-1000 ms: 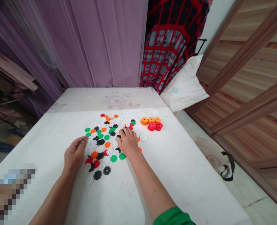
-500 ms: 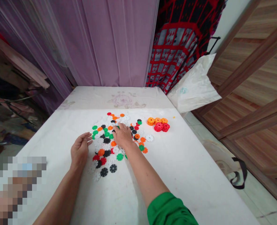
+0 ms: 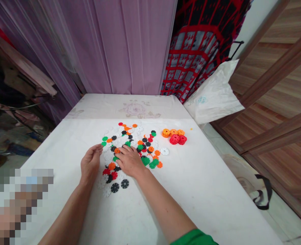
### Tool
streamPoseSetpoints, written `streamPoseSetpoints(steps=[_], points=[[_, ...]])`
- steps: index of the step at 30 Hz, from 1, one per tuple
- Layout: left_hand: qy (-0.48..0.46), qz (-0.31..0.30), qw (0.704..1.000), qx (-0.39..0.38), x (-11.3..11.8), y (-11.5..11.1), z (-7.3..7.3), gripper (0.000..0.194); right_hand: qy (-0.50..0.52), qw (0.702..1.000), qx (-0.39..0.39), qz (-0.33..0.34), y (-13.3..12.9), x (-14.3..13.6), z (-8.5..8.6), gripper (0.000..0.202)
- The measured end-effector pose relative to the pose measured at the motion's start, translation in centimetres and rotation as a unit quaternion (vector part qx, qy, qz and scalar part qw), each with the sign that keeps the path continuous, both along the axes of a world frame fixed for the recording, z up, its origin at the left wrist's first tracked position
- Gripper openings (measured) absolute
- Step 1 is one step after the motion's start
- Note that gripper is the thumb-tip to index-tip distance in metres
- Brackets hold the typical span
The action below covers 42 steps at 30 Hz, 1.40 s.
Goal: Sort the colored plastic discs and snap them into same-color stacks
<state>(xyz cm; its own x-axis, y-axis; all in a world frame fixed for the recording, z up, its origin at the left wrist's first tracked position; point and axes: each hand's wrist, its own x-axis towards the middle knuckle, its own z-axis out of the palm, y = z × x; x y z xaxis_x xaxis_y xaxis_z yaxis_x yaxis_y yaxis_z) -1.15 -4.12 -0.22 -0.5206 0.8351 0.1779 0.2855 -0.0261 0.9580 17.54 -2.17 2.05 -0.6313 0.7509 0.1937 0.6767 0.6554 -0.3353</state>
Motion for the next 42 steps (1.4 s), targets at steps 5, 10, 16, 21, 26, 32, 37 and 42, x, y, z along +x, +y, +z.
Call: streamPoseSetpoints(steps=[5,10,16,21,26,32,37,42], points=[[0.038,-0.018,0.999,-0.002,0.4,-0.3,0.1,0.029,0.028,0.999,0.018,-0.020,-1.5,2.8,-0.9,0.027],[0.074,-0.053,0.995,-0.032,0.0,-0.2,-0.2,0.033,0.074,0.990,0.078,-0.088,-3.1,6.3,-1.8,0.028],[0.231,-0.185,0.953,-0.057,-1.1,-1.5,-0.1,0.054,0.093,0.989,0.104,-0.042,-5.7,9.1,-2.1,0.026],[0.437,-0.321,0.840,-0.036,-0.1,-5.6,-1.1,0.094,0.059,0.994,0.082,-0.038,-5.7,9.0,-2.2,0.030],[0.538,-0.312,0.781,-0.053,1.4,-6.0,-1.3,0.082,0.047,0.993,0.072,-0.083,-4.0,7.6,-2.7,0.033],[0.540,-0.230,0.803,-0.102,2.9,-1.3,0.8,0.061,0.129,0.964,0.173,-0.158,-4.2,8.5,-3.1,0.025],[0.494,-0.148,0.851,-0.101,3.3,-1.4,0.6,0.050,0.108,0.956,0.178,-0.205,-6.3,10.7,-3.2,0.022],[0.524,-0.205,0.823,-0.073,3.5,-4.5,-1.1,0.055,0.097,0.964,0.165,-0.187,-6.7,10.6,-3.5,0.021]])
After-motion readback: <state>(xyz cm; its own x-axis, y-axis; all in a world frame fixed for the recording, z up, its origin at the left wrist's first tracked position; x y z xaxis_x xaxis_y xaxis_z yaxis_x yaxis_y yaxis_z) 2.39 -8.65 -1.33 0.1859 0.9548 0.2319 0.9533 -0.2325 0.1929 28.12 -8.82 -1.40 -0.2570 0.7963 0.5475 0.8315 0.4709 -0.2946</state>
